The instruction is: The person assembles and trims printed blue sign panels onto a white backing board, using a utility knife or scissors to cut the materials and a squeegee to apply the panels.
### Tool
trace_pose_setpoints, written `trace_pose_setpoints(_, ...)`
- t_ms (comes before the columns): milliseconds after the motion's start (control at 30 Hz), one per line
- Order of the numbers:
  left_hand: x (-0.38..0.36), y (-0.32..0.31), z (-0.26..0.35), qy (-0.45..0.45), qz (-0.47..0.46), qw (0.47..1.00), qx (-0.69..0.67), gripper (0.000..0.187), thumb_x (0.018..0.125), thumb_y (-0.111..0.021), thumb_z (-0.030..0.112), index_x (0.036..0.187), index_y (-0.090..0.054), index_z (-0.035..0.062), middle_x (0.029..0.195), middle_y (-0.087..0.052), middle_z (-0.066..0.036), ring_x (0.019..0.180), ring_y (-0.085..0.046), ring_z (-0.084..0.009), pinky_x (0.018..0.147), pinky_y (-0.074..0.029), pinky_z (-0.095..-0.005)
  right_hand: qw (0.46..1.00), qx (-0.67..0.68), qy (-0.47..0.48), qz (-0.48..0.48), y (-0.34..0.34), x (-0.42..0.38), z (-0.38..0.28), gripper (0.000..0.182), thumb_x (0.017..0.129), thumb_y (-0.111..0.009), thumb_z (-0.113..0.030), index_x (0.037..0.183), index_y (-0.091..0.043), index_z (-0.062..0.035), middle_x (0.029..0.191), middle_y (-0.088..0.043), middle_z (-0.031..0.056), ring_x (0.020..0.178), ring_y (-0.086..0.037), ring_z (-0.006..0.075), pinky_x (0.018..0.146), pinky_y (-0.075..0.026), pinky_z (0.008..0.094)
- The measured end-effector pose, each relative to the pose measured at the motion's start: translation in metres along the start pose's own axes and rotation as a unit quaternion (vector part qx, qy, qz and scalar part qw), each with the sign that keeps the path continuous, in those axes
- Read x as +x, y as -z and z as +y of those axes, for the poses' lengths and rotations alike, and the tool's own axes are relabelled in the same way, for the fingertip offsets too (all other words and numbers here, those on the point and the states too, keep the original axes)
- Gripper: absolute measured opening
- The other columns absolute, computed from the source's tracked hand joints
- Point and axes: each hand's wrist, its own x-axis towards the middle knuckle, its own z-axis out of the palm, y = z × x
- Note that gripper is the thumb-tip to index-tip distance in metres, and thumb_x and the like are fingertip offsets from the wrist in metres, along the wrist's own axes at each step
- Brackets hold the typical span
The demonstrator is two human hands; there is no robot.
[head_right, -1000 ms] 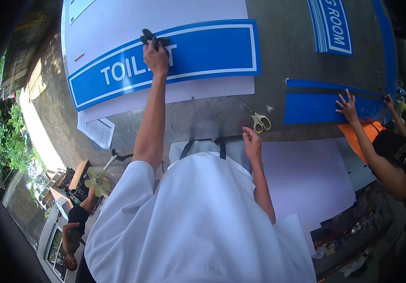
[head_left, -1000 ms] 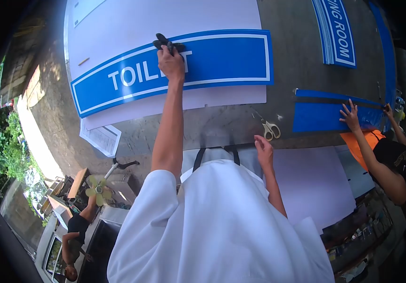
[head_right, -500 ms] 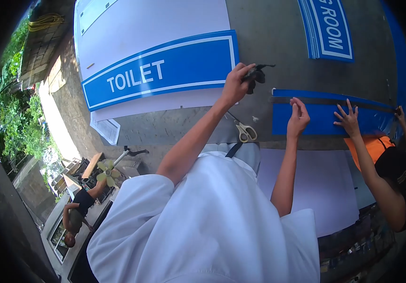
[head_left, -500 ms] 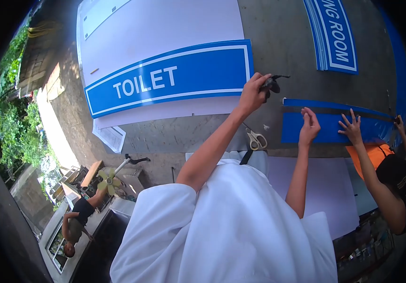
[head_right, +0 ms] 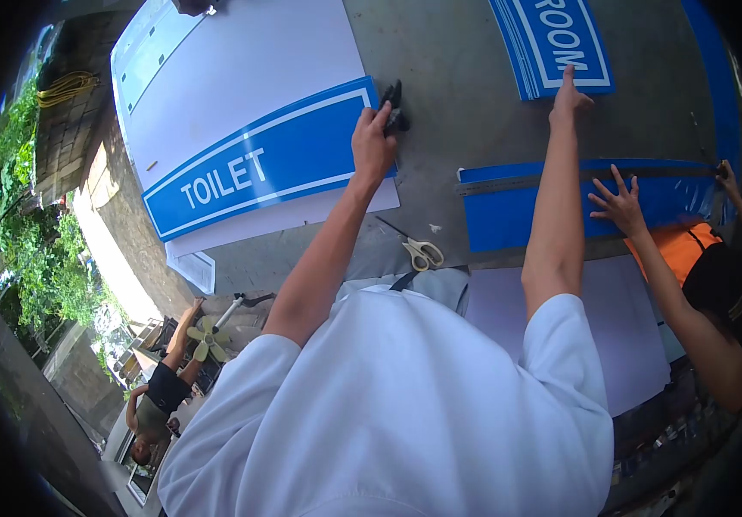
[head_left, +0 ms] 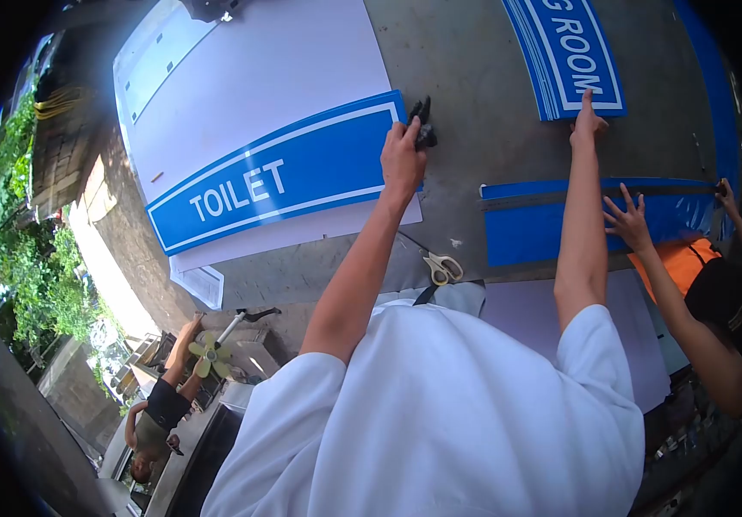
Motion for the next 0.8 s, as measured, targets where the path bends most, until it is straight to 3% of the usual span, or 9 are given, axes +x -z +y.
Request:
trace_pose_setpoints(100,-0.024,-0.015,0.034,-0.078,-0.24,0.966,-0.051,0.044,0.071,-0.059,-0.001,0.115,-0.063,0.0069,0.097,-0.055,-0.012,0.095,-0.058,-0.0313,0.081,-0.049,-0.0409,1.0,-0.015,0.017,-0.007,0.008,0.002,-0.006,0.087,0.073,-0.079,-0.047,0.125,-0.038,0.0094,0.117,-0.054,0.0223,0.107,-0.057,0.0341,0.088,-0.05,0.0445)
trace_pose_setpoints(167,-0.039,-0.018,0.058,-0.038,-0.267,0.959,-0.084,0.043,0.072,-0.06,0.001,0.115,-0.063,0.0059,0.098,-0.057,-0.014,0.097,-0.058,-0.0331,0.081,-0.049,-0.0421,0.991,-0.088,0.039,-0.091,0.021,0.003,-0.013,0.073,0.075,-0.081,-0.034,0.12,-0.043,0.0086,0.116,-0.056,0.0203,0.104,-0.06,0.0318,0.086,-0.052,0.0423)
trace_pose_setpoints(200,-0.041,-0.022,0.065,-0.048,-0.268,0.958,-0.089,0.043,0.072,-0.06,0.001,0.115,-0.063,0.0059,0.098,-0.057,-0.014,0.097,-0.058,-0.0331,0.081,-0.049,-0.0421,0.991,-0.051,0.018,-0.12,0.029,-0.002,-0.02,0.064,0.076,-0.08,-0.027,0.117,-0.046,0.0086,0.115,-0.056,0.0198,0.102,-0.061,0.0311,0.085,-0.054,0.0415)
trace_pose_setpoints(267,-0.045,-0.023,0.072,0.045,-0.257,0.948,-0.18,0.039,0.077,-0.062,0.006,0.115,-0.062,0.0046,0.096,-0.058,-0.015,0.093,-0.06,-0.0338,0.08,-0.048,-0.0415,0.992,0.001,-0.025,-0.121,0.033,-0.017,-0.033,0.043,0.081,-0.075,-0.013,0.11,-0.053,0.0083,0.114,-0.058,0.0186,0.097,-0.063,0.0298,0.083,-0.057,0.0405)
trace_pose_setpoints(367,-0.038,-0.031,0.065,0.105,-0.159,0.951,-0.244,0.036,0.083,-0.065,0.015,0.118,-0.061,0.0044,0.094,-0.062,-0.013,0.088,-0.063,-0.0271,0.081,-0.049,-0.0334,0.984,0.039,-0.018,-0.171,0.034,0.0,-0.022,0.04,0.082,-0.073,-0.012,0.11,-0.053,0.0074,0.11,-0.06,0.0183,0.094,-0.065,0.0296,0.082,-0.057,0.0401)
trace_pose_setpoints(433,-0.026,-0.031,0.054,0.102,-0.137,0.942,-0.29,0.046,0.086,-0.066,0.019,0.127,-0.053,0.0027,0.105,-0.06,-0.014,0.096,-0.062,-0.0226,0.084,-0.048,-0.0326,0.986,0.027,-0.012,-0.165,0.038,-0.002,-0.027,0.036,0.083,-0.072,-0.009,0.109,-0.054,0.0078,0.108,-0.061,0.0193,0.093,-0.065,0.0294,0.078,-0.058,0.0377)
trace_pose_setpoints(500,-0.009,-0.022,0.051,0.237,-0.081,0.876,-0.413,0.055,0.086,-0.066,0.019,0.134,-0.045,0.002,0.115,-0.055,-0.016,0.102,-0.058,-0.023,0.085,-0.048,-0.0337,0.986,0.017,-0.006,-0.163,0.04,-0.008,-0.033,0.032,0.083,-0.07,-0.006,0.108,-0.056,0.0082,0.107,-0.063,0.0204,0.091,-0.066,0.0291,0.074,-0.058,0.0352)
trace_pose_setpoints(633,0.014,0.008,0.038,0.193,-0.044,0.918,-0.342,0.058,0.086,-0.066,0.019,0.137,-0.042,0.0029,0.12,-0.051,-0.015,0.104,-0.056,-0.0221,0.085,-0.048,-0.0333,0.991,-0.004,-0.031,-0.134,0.049,-0.005,-0.025,0.032,0.081,-0.072,-0.008,0.105,-0.057,0.0063,0.101,-0.064,0.0182,0.084,-0.067,0.0239,0.069,-0.058,0.0316)
trace_pose_setpoints(800,0.01,0.03,0.038,0.252,-0.073,0.872,-0.414,0.043,0.089,-0.061,0.023,0.126,-0.051,0.0031,0.109,-0.057,-0.01,0.098,-0.057,-0.018,0.079,-0.047,-0.0299,0.958,0.189,-0.021,-0.215,0.093,-0.066,-0.053,0.039,0.078,-0.076,-0.01,0.11,-0.054,-0.0013,0.1,-0.063,0.0093,0.076,-0.062,0.0158,0.059,-0.051,0.0231)
